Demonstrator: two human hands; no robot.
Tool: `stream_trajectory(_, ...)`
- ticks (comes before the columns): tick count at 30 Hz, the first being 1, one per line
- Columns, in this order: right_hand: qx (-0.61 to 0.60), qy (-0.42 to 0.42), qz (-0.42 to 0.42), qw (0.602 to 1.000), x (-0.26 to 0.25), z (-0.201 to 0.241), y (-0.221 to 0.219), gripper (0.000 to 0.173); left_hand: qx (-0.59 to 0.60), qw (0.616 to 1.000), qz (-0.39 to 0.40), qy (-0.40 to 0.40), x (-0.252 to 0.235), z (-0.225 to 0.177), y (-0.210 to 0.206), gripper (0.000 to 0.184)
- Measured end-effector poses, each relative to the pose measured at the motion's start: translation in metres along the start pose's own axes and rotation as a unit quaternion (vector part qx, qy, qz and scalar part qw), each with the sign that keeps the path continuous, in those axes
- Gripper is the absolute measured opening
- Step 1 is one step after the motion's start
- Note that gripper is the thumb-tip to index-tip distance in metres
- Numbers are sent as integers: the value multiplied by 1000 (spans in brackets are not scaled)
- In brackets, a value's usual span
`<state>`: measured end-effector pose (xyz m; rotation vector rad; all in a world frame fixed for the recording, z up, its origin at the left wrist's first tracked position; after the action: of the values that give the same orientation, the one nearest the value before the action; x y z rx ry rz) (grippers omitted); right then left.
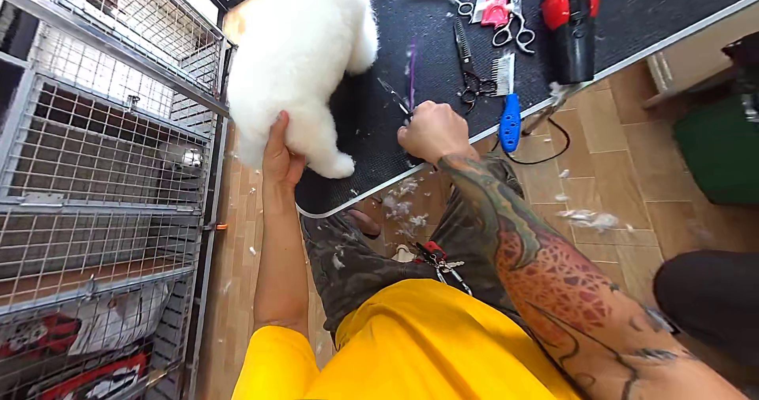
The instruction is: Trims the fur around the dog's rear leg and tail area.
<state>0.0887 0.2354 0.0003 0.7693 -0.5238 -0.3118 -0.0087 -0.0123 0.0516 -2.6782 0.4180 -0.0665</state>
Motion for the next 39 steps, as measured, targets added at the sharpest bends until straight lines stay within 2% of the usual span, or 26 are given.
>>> stream_trajectory(2, -111, 55, -54, 991, 36, -6, -9, 28, 6, 1000, 8, 1, 3, 0, 2, 48)
stream_trajectory(6, -253, 153, -169, 940, 124, 31, -27, 21, -8, 1000, 24, -5, 7, -1, 4, 63)
stream_trajectory(9, -298, 221, -174, 912, 164, 64, -60, 16, -11, 1000, 25, -6, 10, -2, 0, 66)
stream_trajectory(11, -288, 212, -130, 925, 166, 80, -79, 14, -11, 1000, 17, -9, 13, -4, -7, 63)
stream_trajectory(15, -248, 120, -8, 961, 145, 77, -102, 15, 7, 1000, 26, -5, 10, -5, -7, 67)
stream_trajectory(19, -273, 34, 50, 960, 132, 55, -103, 17, 27, 999, 28, -7, 6, -4, -6, 64)
stream_trajectory(21, -294, -6, 43, 955, 130, 42, -100, 16, 38, 999, 24, -11, 8, -4, -7, 60)
stream_trajectory(23, -290, 13, -29, 956, 136, 40, -89, 13, 37, 999, 21, -15, 8, -5, -8, 57)
stream_trajectory(25, -286, 85, -103, 949, 150, 51, -84, 14, 31, 999, 18, -14, 8, -5, -8, 53)
stream_trajectory(26, -285, 114, -112, 945, 157, 60, -84, 16, 27, 999, 17, -11, 9, -5, -7, 52)
stream_trajectory(28, -263, 133, -80, 952, 158, 75, -90, 15, 20, 1000, 18, -8, 10, -4, -9, 51)
stream_trajectory(31, -211, 76, 45, 973, 139, 75, -98, 19, 20, 999, 16, -19, 9, -6, -11, 49)
stream_trajectory(33, -205, 63, 29, 976, 134, 63, -96, 20, 17, 1000, 12, -23, 9, -7, -12, 49)
stream_trajectory(36, -196, 142, -80, 967, 151, 63, -89, 18, 0, 1000, 4, -26, 9, -7, -12, 48)
stream_trajectory(37, -191, 158, -77, 966, 157, 67, -87, 18, -3, 1000, 2, -25, 10, -7, -13, 47)
stream_trajectory(39, -163, 137, 20, 977, 158, 73, -86, 21, -5, 1000, -8, -26, 10, -6, -15, 44)
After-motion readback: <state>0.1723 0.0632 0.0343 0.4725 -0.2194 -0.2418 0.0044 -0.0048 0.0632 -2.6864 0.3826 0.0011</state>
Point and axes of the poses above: each hand's wrist, its own x-axis away from the middle knuckle, its own y-axis out of the back of the hand, z = x × y, the point moved 4 cm from there along -x, towards the middle knuckle, and after that the axes turned 1 degree about -z, right-handed, at the moved point
